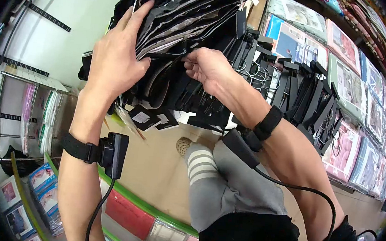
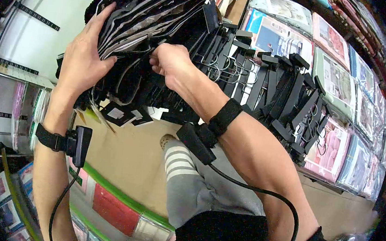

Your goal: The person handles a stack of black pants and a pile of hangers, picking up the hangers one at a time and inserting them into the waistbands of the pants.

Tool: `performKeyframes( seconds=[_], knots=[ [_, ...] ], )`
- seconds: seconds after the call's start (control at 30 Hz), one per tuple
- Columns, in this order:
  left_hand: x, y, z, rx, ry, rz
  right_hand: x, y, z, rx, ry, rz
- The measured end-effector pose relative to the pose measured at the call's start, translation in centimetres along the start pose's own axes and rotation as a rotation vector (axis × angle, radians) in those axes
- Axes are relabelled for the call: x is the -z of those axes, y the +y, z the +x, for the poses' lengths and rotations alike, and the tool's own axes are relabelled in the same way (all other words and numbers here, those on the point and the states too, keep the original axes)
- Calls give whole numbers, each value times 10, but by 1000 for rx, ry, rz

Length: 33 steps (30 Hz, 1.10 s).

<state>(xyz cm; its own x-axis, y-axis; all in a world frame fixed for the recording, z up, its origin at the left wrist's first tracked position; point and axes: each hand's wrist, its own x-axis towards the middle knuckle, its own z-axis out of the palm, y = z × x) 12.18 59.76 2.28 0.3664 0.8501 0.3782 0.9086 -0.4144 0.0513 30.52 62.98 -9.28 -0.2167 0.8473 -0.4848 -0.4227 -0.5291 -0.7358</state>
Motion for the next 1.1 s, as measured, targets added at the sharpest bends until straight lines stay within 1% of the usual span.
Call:
performKeyframes(
  seconds=[0.07,0.13,0.23,0.3,0.33,0.4,0.43,0.47,0.57,0.6,0.67,0.7,0.73,0.8,0.87,0.97,1.07,1.1],
  knots=[
    [-10,2,-5,9,24,128,-8,-4,-12,14,70,46],
    [-13,9,-11,21,-14,217,-7,-9,-8,-3,112,-36],
    [-17,22,-17,33,-44,339,-14,-11,-13,7,155,12],
    [-26,35,-22,48,-19,411,-19,-9,-16,2,207,83],
    [-30,42,-23,57,-1,447,-20,-10,-17,-1,208,79],
    [-37,50,-24,97,-65,529,-21,-9,-21,-16,214,71],
    [-40,54,-23,122,-79,554,-21,-5,-22,29,183,80],
    [-43,56,-22,145,-91,582,-24,-2,-21,33,208,78],
    [-54,47,-23,113,-24,670,-21,7,-16,59,172,78],
    [-55,45,-23,104,0,696,-17,7,-16,81,141,34],
    [-51,44,-22,108,-19,619,-3,6,-15,123,84,-55],
    [-42,50,-20,132,-56,581,16,-2,-8,149,-25,-256],
    [-36,55,-18,157,-89,542,33,-11,-1,255,-5,-388],
    [-39,55,-20,162,-87,528,68,-23,34,624,245,-720],
    [-43,54,-20,155,-73,528,91,-41,50,687,352,-1003],
    [-41,57,-18,161,-84,525,113,-57,61,734,335,-1138],
    [-40,59,-21,158,-79,503,112,-64,63,746,427,-1239],
    [-41,58,-23,150,-71,498,114,-64,63,786,421,-1226]
  ],
)
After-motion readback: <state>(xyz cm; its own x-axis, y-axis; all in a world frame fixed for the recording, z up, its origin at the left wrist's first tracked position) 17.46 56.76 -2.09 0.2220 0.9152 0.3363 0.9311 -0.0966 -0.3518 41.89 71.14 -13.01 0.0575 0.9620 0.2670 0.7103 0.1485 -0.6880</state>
